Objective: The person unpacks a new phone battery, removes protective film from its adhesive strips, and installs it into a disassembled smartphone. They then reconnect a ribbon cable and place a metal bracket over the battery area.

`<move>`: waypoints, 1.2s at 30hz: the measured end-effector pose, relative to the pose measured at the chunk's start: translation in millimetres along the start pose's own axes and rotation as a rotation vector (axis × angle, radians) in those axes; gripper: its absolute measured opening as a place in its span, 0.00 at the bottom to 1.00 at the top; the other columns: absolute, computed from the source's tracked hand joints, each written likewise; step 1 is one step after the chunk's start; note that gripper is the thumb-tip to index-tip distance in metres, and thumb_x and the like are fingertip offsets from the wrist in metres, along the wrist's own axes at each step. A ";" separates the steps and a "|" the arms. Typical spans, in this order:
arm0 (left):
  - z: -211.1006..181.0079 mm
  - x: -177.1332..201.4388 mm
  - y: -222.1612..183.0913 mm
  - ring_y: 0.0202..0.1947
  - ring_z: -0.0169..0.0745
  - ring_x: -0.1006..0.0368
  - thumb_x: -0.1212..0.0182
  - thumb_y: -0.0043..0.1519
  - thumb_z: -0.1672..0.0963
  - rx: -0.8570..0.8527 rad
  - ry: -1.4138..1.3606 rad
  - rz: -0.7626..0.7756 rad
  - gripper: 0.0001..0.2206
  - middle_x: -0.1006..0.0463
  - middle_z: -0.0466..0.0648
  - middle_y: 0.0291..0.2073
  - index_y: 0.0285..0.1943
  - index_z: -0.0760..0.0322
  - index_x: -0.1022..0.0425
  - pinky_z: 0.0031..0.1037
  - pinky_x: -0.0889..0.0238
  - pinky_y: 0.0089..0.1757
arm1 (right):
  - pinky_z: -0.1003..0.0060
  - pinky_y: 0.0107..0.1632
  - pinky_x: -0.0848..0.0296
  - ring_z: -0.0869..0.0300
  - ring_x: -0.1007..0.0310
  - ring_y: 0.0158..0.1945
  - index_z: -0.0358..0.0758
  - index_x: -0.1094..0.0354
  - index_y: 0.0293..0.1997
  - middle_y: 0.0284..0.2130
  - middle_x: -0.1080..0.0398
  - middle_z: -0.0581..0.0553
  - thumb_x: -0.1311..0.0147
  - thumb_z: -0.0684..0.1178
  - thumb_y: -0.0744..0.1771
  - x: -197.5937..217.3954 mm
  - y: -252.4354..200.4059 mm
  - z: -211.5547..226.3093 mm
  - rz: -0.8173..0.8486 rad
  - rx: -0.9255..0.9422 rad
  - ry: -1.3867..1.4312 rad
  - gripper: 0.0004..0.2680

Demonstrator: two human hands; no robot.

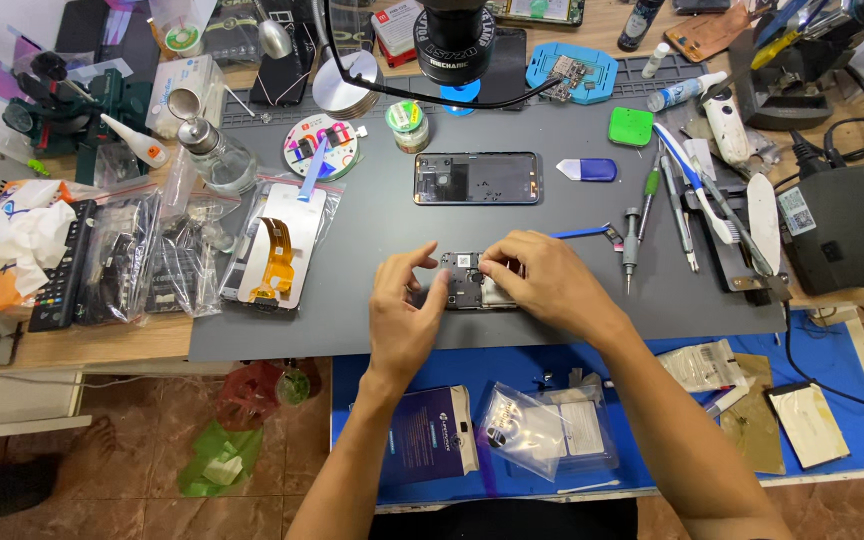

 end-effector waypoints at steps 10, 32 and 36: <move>-0.2 -15.3 -17.0 0.47 0.43 0.30 0.32 0.60 0.59 -0.626 0.464 0.060 0.10 0.24 0.44 0.48 0.50 0.53 0.19 0.33 0.38 0.49 | 0.59 0.44 0.24 0.52 0.21 0.38 0.43 0.24 0.34 0.28 0.22 0.46 0.42 0.52 0.68 -14.5 13.0 -6.1 0.089 -0.097 -0.149 0.07; -0.1 -21.3 -21.8 0.49 0.42 0.31 0.36 0.64 0.53 -0.680 0.608 0.085 0.10 0.26 0.43 0.49 0.52 0.53 0.20 0.32 0.41 0.51 | 0.63 0.47 0.27 0.57 0.29 0.43 0.49 0.25 0.46 0.40 0.30 0.53 0.45 0.47 0.71 -18.1 -15.6 -13.1 -0.107 0.425 -0.370 0.03; -0.3 -21.3 -22.1 0.48 0.42 0.30 0.36 0.63 0.53 -0.679 0.617 0.068 0.10 0.25 0.44 0.49 0.52 0.53 0.21 0.33 0.41 0.51 | 0.63 0.48 0.27 0.58 0.29 0.44 0.50 0.26 0.47 0.41 0.31 0.53 0.46 0.48 0.71 -21.3 -20.5 -16.5 -0.124 0.499 -0.441 0.04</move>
Point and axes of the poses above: each hand's wrist, its own y-axis towards the middle knuckle, its own x-axis out of the back of the hand, z = x × y, the point moved 6 cm from there along y, towards the middle knuckle
